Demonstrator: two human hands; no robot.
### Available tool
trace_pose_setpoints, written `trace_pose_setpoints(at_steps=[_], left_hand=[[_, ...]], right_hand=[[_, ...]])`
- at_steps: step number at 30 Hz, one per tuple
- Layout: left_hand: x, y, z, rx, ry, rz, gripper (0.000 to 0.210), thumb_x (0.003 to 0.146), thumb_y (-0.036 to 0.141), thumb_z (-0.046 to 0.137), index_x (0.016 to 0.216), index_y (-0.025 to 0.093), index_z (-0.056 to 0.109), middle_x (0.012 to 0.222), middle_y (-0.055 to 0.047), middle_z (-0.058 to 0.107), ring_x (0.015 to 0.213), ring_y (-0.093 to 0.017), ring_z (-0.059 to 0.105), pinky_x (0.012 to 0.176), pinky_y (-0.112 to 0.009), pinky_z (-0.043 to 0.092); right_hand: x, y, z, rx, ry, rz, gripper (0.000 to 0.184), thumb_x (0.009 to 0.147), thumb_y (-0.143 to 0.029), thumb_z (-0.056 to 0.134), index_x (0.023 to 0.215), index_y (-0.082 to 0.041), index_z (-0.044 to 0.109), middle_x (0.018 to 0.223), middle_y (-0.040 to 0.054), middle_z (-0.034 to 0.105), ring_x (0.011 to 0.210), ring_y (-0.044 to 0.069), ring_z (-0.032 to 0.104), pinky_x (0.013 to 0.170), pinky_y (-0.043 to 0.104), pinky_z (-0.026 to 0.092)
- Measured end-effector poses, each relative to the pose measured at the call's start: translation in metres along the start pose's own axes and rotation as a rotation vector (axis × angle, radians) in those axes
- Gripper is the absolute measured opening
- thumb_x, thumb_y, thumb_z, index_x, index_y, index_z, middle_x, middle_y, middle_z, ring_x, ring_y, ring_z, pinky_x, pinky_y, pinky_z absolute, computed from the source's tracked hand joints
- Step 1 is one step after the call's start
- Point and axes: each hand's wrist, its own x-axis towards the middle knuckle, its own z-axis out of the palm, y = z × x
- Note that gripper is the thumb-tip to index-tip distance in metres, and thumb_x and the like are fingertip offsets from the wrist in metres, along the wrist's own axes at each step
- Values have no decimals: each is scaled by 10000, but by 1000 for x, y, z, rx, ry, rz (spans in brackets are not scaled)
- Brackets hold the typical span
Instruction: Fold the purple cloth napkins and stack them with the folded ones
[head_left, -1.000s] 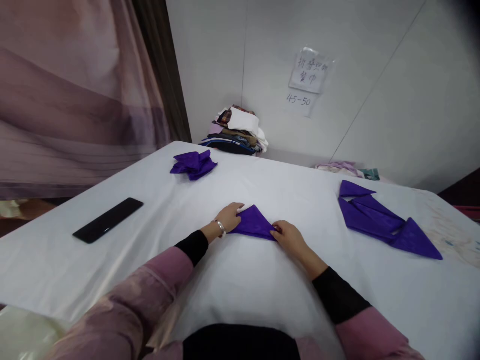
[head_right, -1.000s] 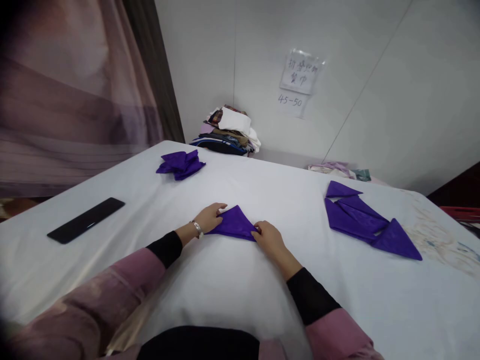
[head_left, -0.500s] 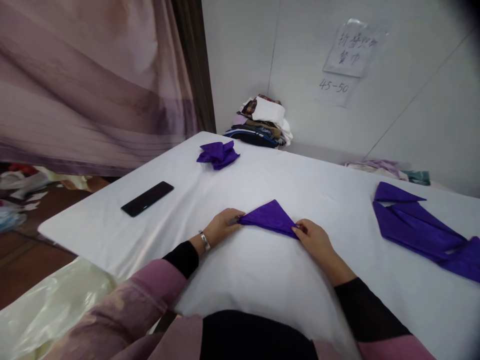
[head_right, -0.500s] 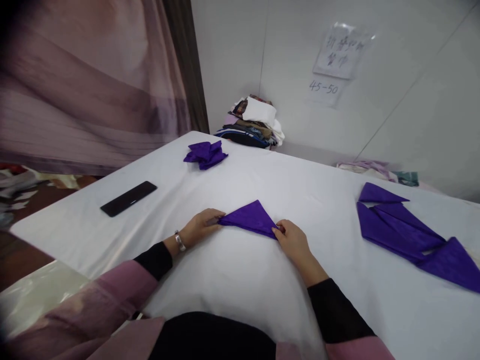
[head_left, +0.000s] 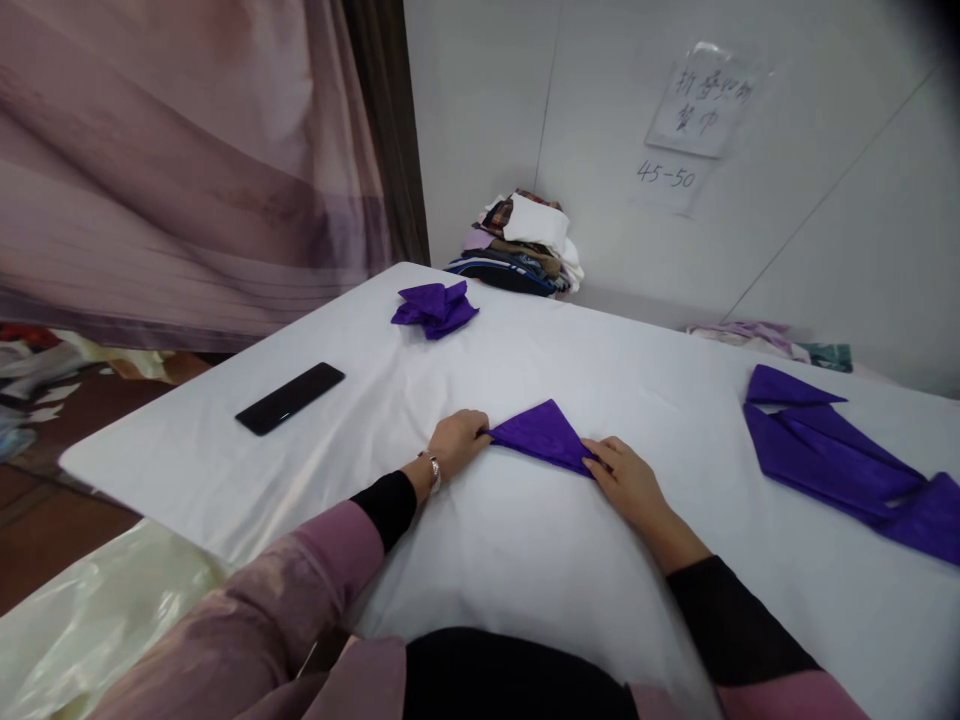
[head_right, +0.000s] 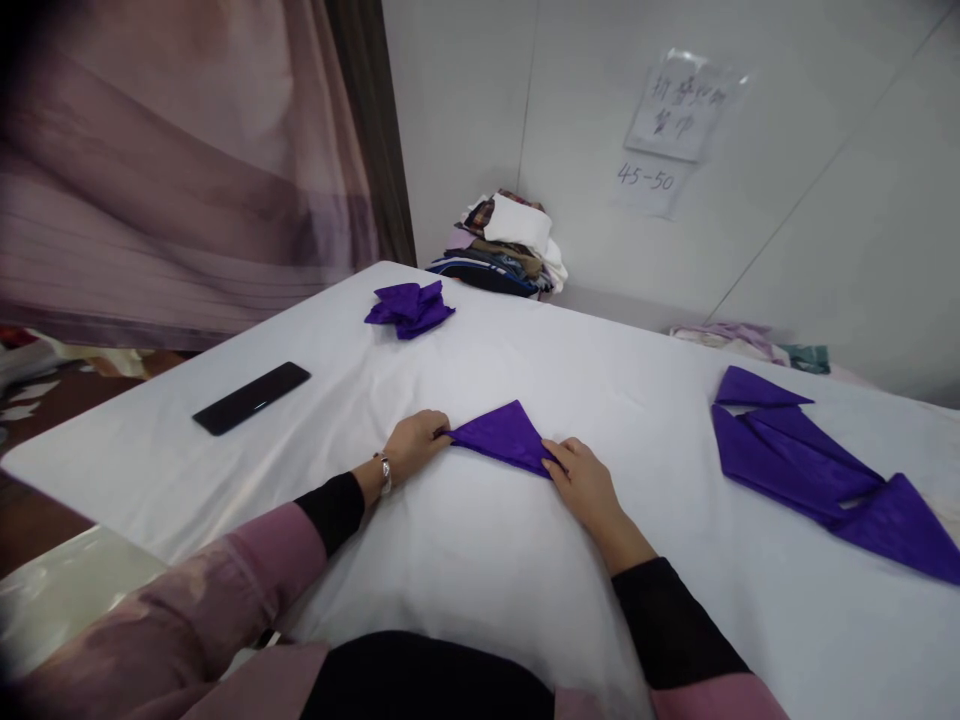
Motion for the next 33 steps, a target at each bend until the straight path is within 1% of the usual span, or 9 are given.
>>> trace_pose_setpoints(at_steps=[3,5,7,9,11,16,21,28,33], left_hand=[[-1,1,-3,15,-1,2,63,784,251,549,760,209,591,772,-10,600,773,-176,557,655,-286,421],[-3,-1,-5,-22,-2,40,79,772,284,577,804,212,592,812,-11,606,802,-179,561,673,-289,435],[-6,-6,-8,-111,-17,119,184,742,304,622,905,224,596,883,-11,617,844,-179,569,717,-296,456],[-8,-13,-9,-212,-34,201,314,722,273,642,1029,240,581,954,-10,626,891,-174,574,786,-307,467],[-9,-20,-8,-283,-32,240,355,735,228,623,1087,247,577,992,-12,634,923,-165,579,836,-310,468],[-6,-27,1,-319,22,261,184,813,240,556,961,255,665,958,3,678,909,-146,602,827,-285,481],[-2,-20,6,-290,91,174,112,808,238,572,830,248,682,811,21,685,799,-134,610,746,-263,480],[-3,-11,1,-124,77,81,68,787,209,560,772,219,626,774,7,624,782,-147,562,685,-261,435],[-2,-8,1,-74,78,91,66,741,148,545,762,210,540,797,0,572,775,-152,528,656,-264,418]], right_hand=[[0,0,-1,-9,-3,-5,326,891,-375,426,1155,-289,596,920,36,588,829,186,578,682,304,482],[1,-1,-1,-16,-8,1,322,889,-373,431,1149,-289,601,923,32,593,813,181,582,670,301,485],[1,-1,-2,-17,-8,13,318,886,-370,435,1142,-290,606,924,28,595,783,173,588,653,295,488],[1,0,-2,-8,-6,17,314,886,-368,436,1139,-295,607,919,23,598,742,161,590,638,288,489],[0,1,-2,3,-2,12,314,888,-370,435,1141,-296,605,915,19,599,708,150,588,630,282,489],[1,6,1,0,11,-17,322,888,-387,431,1140,-289,605,913,20,602,721,153,592,616,278,488],[1,6,0,2,0,-13,326,894,-405,418,1140,-295,601,912,19,603,696,147,585,601,277,487],[1,2,-2,-28,-19,-6,328,895,-401,419,1152,-293,591,931,19,602,741,156,592,631,283,489],[1,1,-1,-46,-12,-4,330,894,-395,419,1155,-291,591,936,20,600,745,158,593,627,286,487]])
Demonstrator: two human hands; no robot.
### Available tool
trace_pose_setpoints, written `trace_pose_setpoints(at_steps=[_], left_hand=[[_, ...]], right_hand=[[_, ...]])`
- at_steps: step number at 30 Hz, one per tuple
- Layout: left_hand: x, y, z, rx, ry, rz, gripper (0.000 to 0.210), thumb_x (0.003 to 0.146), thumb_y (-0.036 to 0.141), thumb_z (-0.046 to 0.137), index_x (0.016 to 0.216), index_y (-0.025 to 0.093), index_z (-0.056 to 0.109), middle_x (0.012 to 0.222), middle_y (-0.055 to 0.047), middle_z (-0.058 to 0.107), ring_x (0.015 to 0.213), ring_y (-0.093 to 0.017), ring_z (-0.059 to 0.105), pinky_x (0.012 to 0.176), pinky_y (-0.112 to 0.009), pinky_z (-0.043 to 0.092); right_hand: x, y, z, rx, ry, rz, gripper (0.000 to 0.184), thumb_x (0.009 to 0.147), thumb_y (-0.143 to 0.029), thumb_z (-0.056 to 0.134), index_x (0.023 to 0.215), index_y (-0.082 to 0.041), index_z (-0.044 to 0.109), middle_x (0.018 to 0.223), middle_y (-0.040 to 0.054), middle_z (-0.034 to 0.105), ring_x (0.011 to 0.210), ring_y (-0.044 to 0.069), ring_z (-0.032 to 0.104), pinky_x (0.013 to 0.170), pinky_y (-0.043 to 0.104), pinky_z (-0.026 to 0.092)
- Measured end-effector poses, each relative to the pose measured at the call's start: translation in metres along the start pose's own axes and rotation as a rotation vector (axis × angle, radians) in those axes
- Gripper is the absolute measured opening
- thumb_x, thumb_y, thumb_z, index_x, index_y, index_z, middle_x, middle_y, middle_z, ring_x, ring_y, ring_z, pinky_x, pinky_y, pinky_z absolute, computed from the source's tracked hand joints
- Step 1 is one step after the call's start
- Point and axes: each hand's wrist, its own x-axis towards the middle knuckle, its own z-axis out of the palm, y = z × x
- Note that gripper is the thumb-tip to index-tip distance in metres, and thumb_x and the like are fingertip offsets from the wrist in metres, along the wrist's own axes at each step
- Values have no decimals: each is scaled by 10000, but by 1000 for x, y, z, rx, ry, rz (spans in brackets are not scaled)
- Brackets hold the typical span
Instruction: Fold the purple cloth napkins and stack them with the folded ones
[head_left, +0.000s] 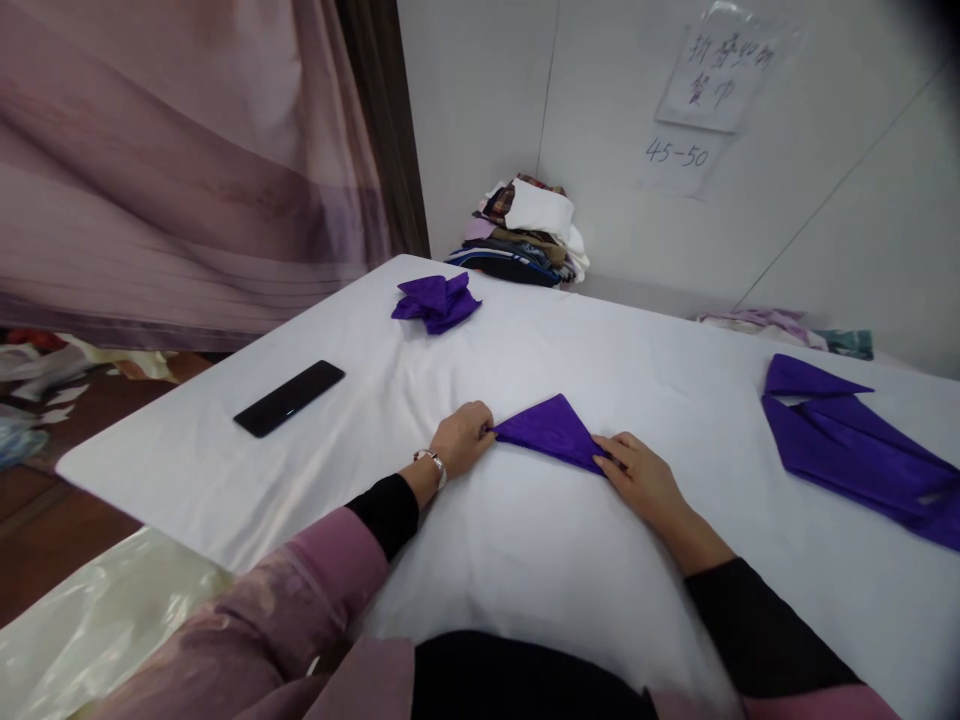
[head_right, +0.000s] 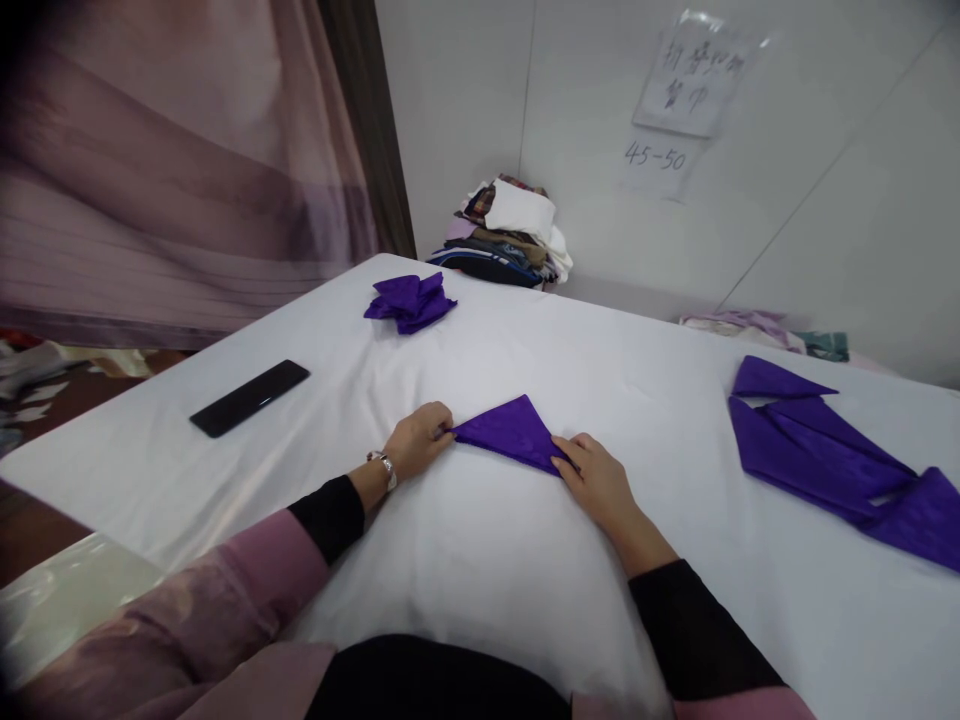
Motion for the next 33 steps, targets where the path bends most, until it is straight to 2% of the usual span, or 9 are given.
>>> trace_pose_setpoints(at_steps=[4,7,13,19,23,26,30,33], left_hand=[[0,0,0,-14,-30,-54,66,736,154,540,758,216,530,719,20,564,675,-146,526,615,-270,416],[0,-1,0,-22,-29,-25,95,760,158,520,812,227,559,758,18,597,709,-150,552,644,-273,433],[-4,-2,-1,46,-14,108,174,784,134,478,871,220,602,895,-24,624,889,-187,563,739,-305,460],[-8,3,-7,-2,-4,338,445,758,149,559,1193,222,504,1168,-74,538,1068,-215,494,913,-377,423],[-2,7,-4,38,-12,352,245,825,210,537,1068,210,563,1066,-74,569,997,-216,512,867,-388,440],[3,7,-1,46,-31,332,123,838,178,497,932,204,573,953,-53,584,909,-196,531,815,-358,455],[4,5,2,15,-33,312,154,827,110,443,893,205,545,911,-38,579,876,-181,526,773,-326,459],[3,3,2,-26,-36,287,216,780,57,433,889,212,535,924,-33,568,890,-178,521,775,-321,455]], right_hand=[[-1,0,0,-13,-6,-4,336,895,-406,415,1166,-300,584,943,26,598,762,170,592,626,294,486],[-1,0,0,-12,5,-14,340,892,-407,417,1173,-308,580,942,28,600,763,173,589,620,296,485],[0,-1,0,-18,-6,-14,335,897,-385,419,1177,-293,578,957,29,595,799,173,586,655,295,483],[1,1,1,-13,-12,-30,338,901,-370,422,1195,-287,567,978,34,592,877,178,578,693,293,479],[1,3,3,-13,-7,-49,340,900,-363,426,1203,-292,564,1005,42,596,897,183,575,707,298,480],[1,2,2,-13,-8,-42,340,899,-363,429,1201,-293,567,1016,43,596,907,184,574,710,299,481],[1,1,0,-12,-12,-38,347,899,-365,429,1216,-300,553,1017,37,594,892,181,576,711,301,480],[1,1,0,-15,-14,-31,403,897,-368,428,1293,-313,475,965,36,592,860,186,574,686,302,475]])
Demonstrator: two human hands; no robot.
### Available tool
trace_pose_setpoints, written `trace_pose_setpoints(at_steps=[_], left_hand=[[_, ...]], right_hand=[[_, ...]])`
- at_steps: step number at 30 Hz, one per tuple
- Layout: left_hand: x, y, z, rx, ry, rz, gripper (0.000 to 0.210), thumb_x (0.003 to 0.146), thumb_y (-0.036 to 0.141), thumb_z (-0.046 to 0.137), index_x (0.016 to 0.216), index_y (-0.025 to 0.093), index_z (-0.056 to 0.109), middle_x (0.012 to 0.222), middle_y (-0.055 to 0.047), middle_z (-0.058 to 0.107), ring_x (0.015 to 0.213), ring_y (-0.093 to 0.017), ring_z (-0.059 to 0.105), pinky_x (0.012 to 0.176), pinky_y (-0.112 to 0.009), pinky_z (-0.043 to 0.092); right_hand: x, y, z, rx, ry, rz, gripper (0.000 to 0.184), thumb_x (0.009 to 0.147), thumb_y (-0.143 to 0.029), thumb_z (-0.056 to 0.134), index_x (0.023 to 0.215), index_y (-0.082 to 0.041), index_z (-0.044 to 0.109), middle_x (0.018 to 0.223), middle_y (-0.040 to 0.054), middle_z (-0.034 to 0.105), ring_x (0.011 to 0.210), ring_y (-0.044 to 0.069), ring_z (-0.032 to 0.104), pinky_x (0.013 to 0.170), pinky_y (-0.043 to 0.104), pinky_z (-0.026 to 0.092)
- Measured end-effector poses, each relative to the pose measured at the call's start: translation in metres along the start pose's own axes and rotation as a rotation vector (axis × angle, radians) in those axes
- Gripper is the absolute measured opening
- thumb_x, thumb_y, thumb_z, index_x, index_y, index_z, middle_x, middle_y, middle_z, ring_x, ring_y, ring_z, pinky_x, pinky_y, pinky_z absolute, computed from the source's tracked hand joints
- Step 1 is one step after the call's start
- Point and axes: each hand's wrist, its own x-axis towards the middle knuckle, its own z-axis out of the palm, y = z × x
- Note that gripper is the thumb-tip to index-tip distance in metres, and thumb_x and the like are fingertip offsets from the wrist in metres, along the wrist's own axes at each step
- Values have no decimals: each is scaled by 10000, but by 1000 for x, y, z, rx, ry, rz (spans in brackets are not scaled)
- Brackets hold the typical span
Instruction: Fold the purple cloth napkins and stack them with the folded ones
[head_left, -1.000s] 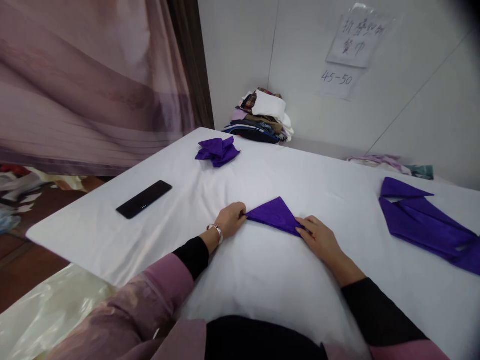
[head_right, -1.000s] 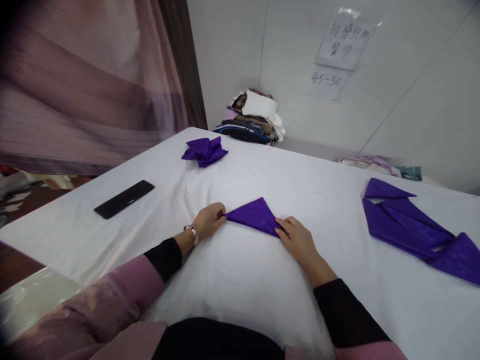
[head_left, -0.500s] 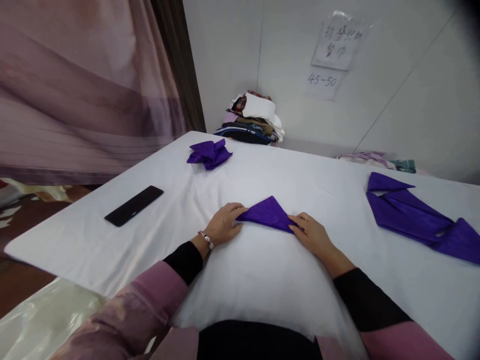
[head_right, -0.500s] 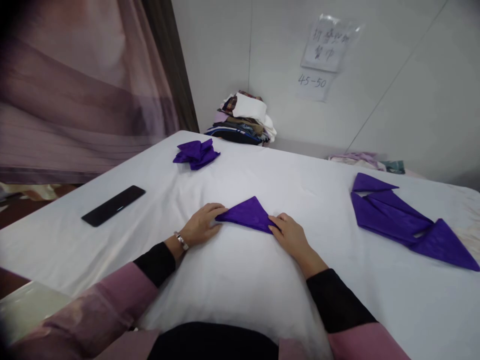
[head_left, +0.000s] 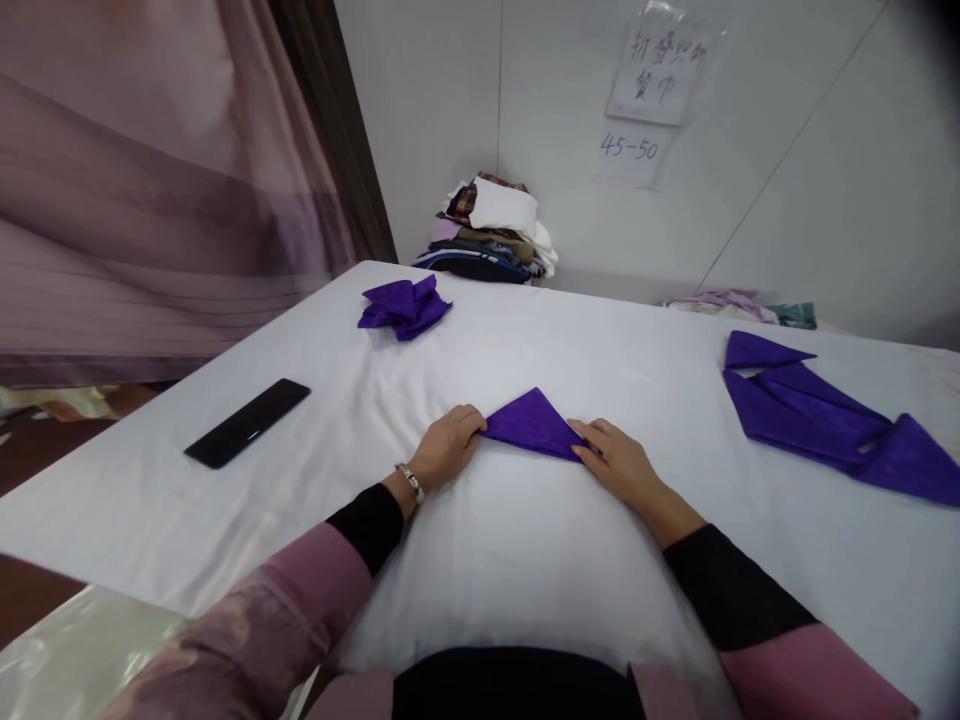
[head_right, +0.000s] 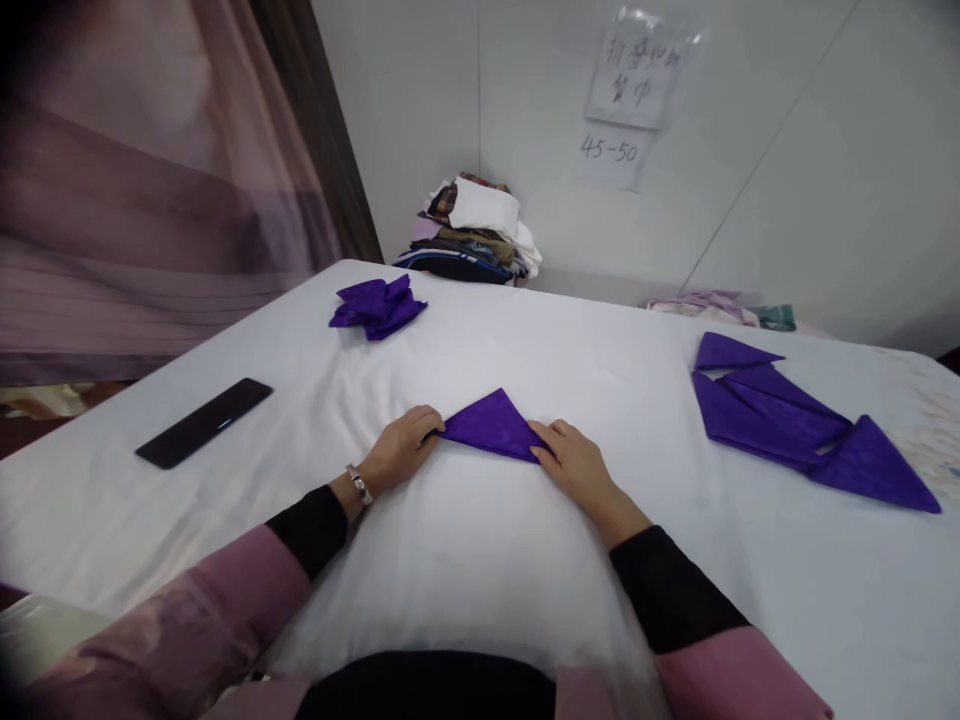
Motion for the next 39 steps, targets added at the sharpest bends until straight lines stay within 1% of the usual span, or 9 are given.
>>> trace_pose_setpoints(at_steps=[3,9,13,17,21,25,28,35,39], left_hand=[[2,-1,0,-79,15,-50,232,721,35,447,841,214,530,897,-17,556,878,-170,524,772,-305,452],[6,-2,-1,-172,38,-126,208,668,33,454,751,212,520,822,1,541,803,-152,530,727,-285,457],[4,4,-3,-74,17,-23,259,687,62,499,886,213,566,959,-38,574,944,-199,526,833,-353,444],[9,17,0,3,-17,96,306,774,233,582,1079,228,559,1134,-74,554,1078,-246,491,932,-428,382],[23,26,9,30,-39,165,194,837,270,545,1019,223,591,1082,-68,573,1023,-224,506,889,-398,399],[31,26,16,36,-60,163,115,847,254,533,926,216,608,1003,-52,592,943,-206,522,825,-370,416],[30,24,18,44,-62,152,117,859,265,518,910,211,608,978,-52,602,926,-207,531,812,-370,420],[25,19,19,48,-4,149,284,844,296,559,1113,204,567,1188,-87,564,1131,-234,480,967,-426,380],[25,13,22,61,-32,187,363,850,336,552,1191,211,544,1320,-88,497,1243,-250,407,1018,-453,363]], right_hand=[[0,0,1,9,-2,7,442,894,-361,428,1333,-313,412,942,34,586,875,196,567,687,310,471],[0,-3,0,69,23,-10,274,886,-268,432,1139,-273,537,1064,37,584,940,185,563,756,311,467],[0,-3,-2,103,36,-34,203,870,-214,438,1000,-260,586,1108,27,576,946,162,565,783,292,461],[1,-2,-3,95,28,-44,196,861,-200,446,968,-261,599,1103,22,583,974,159,557,794,288,455],[1,-4,-6,93,19,-53,204,871,-208,434,982,-261,597,1108,25,584,980,159,556,810,290,454],[0,-6,-11,105,-16,-78,203,867,-326,487,1019,-242,592,1145,46,570,1012,182,545,849,319,449],[0,-7,-14,87,-63,-86,310,809,-426,564,1052,-233,585,1186,63,553,1039,211,534,855,349,452],[1,-5,-7,53,-20,-75,216,847,-322,514,1028,-236,593,1158,47,573,1021,190,539,847,331,456],[1,-3,-4,45,8,-77,212,854,-298,502,1031,-227,596,1153,47,579,1019,185,542,852,325,457]])
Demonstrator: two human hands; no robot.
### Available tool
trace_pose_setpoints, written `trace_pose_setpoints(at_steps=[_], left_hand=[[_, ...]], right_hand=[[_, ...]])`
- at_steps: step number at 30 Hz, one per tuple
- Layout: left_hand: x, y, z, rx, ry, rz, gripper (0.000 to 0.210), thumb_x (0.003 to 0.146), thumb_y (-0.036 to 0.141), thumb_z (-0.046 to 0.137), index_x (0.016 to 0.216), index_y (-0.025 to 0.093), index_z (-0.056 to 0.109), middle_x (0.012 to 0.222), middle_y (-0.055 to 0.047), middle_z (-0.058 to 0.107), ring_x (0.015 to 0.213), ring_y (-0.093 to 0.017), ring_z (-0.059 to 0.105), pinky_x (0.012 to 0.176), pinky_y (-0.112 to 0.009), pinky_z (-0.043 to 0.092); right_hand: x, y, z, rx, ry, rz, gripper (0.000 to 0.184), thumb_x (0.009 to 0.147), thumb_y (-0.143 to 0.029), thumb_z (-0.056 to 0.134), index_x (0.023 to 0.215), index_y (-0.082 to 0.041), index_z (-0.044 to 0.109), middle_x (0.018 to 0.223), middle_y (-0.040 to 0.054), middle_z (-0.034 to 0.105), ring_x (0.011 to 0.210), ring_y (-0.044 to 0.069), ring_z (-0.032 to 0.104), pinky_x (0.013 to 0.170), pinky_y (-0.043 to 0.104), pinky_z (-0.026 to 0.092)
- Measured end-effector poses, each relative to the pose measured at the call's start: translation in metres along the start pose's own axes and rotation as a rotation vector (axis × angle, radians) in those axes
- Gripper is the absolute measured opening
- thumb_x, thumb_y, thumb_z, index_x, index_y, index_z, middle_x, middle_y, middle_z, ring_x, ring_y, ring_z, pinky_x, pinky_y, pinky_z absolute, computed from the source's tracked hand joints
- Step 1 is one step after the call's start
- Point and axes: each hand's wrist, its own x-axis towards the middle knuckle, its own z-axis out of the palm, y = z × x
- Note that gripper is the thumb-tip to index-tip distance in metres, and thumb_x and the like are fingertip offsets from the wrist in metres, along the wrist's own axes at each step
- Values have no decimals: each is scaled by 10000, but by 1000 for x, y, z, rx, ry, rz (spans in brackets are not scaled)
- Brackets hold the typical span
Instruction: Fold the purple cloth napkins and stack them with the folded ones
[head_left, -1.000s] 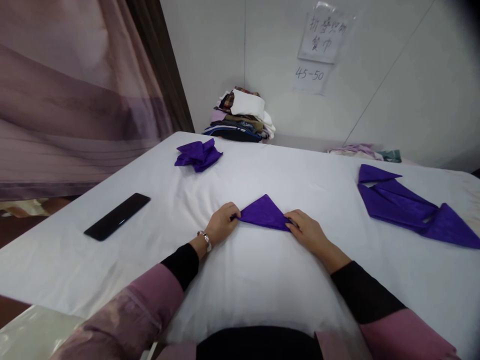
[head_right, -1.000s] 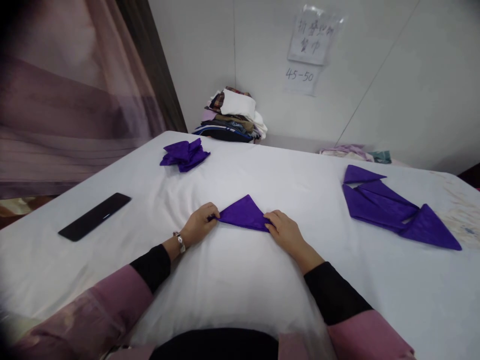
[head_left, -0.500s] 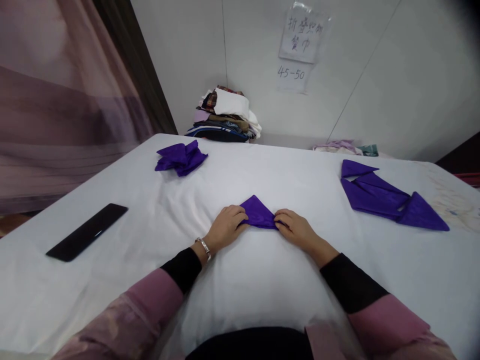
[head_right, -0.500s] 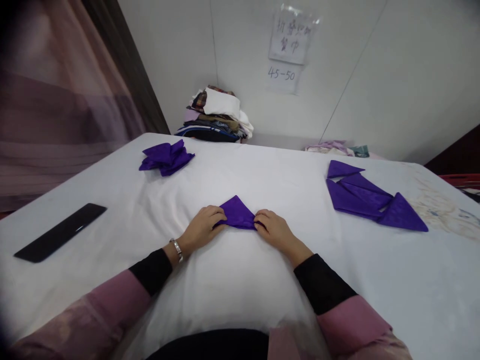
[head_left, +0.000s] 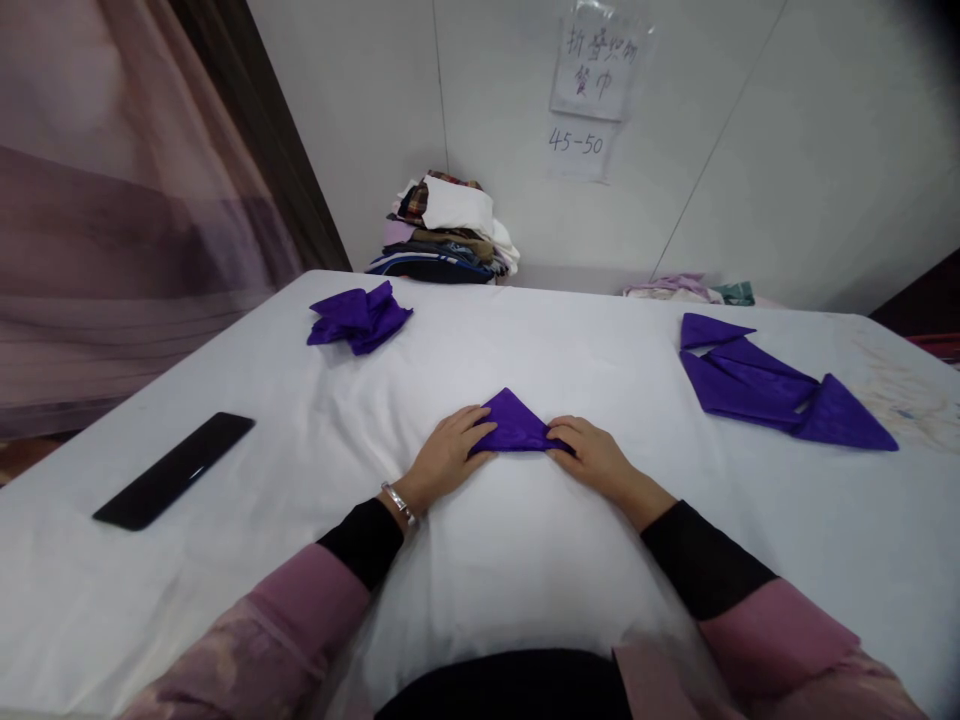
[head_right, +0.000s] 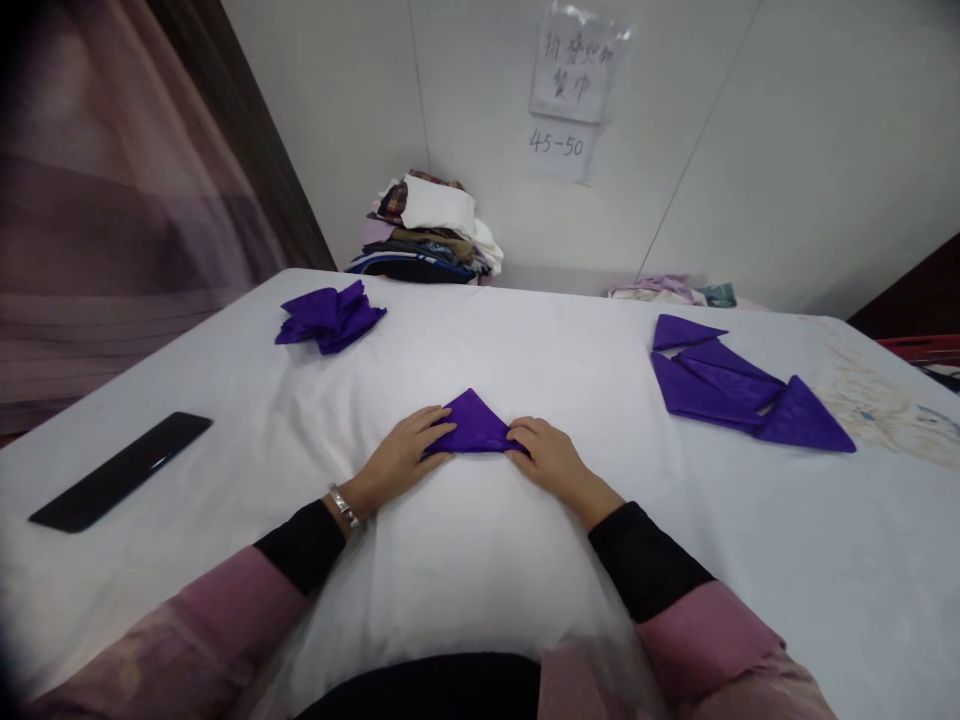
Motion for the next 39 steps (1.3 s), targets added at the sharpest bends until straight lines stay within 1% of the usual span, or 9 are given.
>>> trace_pose_setpoints(at_steps=[7,12,15,18,21,26,32,36,39], left_hand=[[0,-7,9,41,36,14,259,896,300,482,1093,235,638,1208,-49,608,1183,-229,492,963,-435,444],[0,-4,8,59,38,10,250,895,276,481,1071,234,653,1185,-46,626,1176,-229,502,947,-424,463],[1,-1,4,54,33,15,278,893,282,482,1128,230,621,1240,-53,589,1201,-230,478,976,-440,439],[1,1,2,50,15,26,346,887,300,493,1217,216,559,1346,-68,496,1265,-241,405,1019,-445,398],[1,1,3,54,0,11,313,906,304,459,1180,228,589,1328,-55,517,1271,-233,402,1015,-426,406],[1,0,5,109,-19,9,296,924,263,416,1142,221,613,1231,-40,603,1232,-226,460,974,-409,450],[-1,-1,3,92,-40,40,342,914,175,388,1209,189,559,1267,-57,574,1264,-223,421,996,-411,430],[-5,-5,3,43,-62,47,421,863,69,379,1230,200,538,1305,-42,541,1296,-208,375,1017,-411,410],[-6,-6,2,25,-81,36,464,829,31,376,1229,198,539,1310,-42,536,1304,-207,361,1024,-415,401]], right_hand=[[0,-1,2,-2,13,4,213,853,-288,501,1032,-234,603,1147,45,587,1017,188,549,845,331,467],[0,-1,5,-9,45,0,253,862,-288,488,1088,-240,590,1166,45,580,1030,189,549,862,337,471],[0,-1,6,-19,50,-11,277,866,-274,479,1122,-240,580,1197,46,565,1049,183,544,873,330,471],[-1,0,6,-24,50,-18,264,870,-260,470,1102,-246,596,1199,40,566,1051,176,546,877,322,472],[-1,2,7,-24,67,-14,250,879,-265,462,1079,-253,611,1179,35,581,1045,173,553,878,320,475],[0,4,11,-25,98,-27,235,895,-259,444,1039,-251,631,1150,33,600,1034,169,559,874,315,477],[-1,3,11,-24,101,-27,225,892,-254,451,1029,-254,629,1148,34,600,1027,173,561,863,327,485],[0,3,11,-32,98,-35,208,883,-243,461,1005,-252,629,1142,31,602,1025,171,561,854,325,490],[1,3,11,-41,92,-36,197,875,-231,473,984,-249,636,1136,29,606,1019,168,565,849,318,494]])
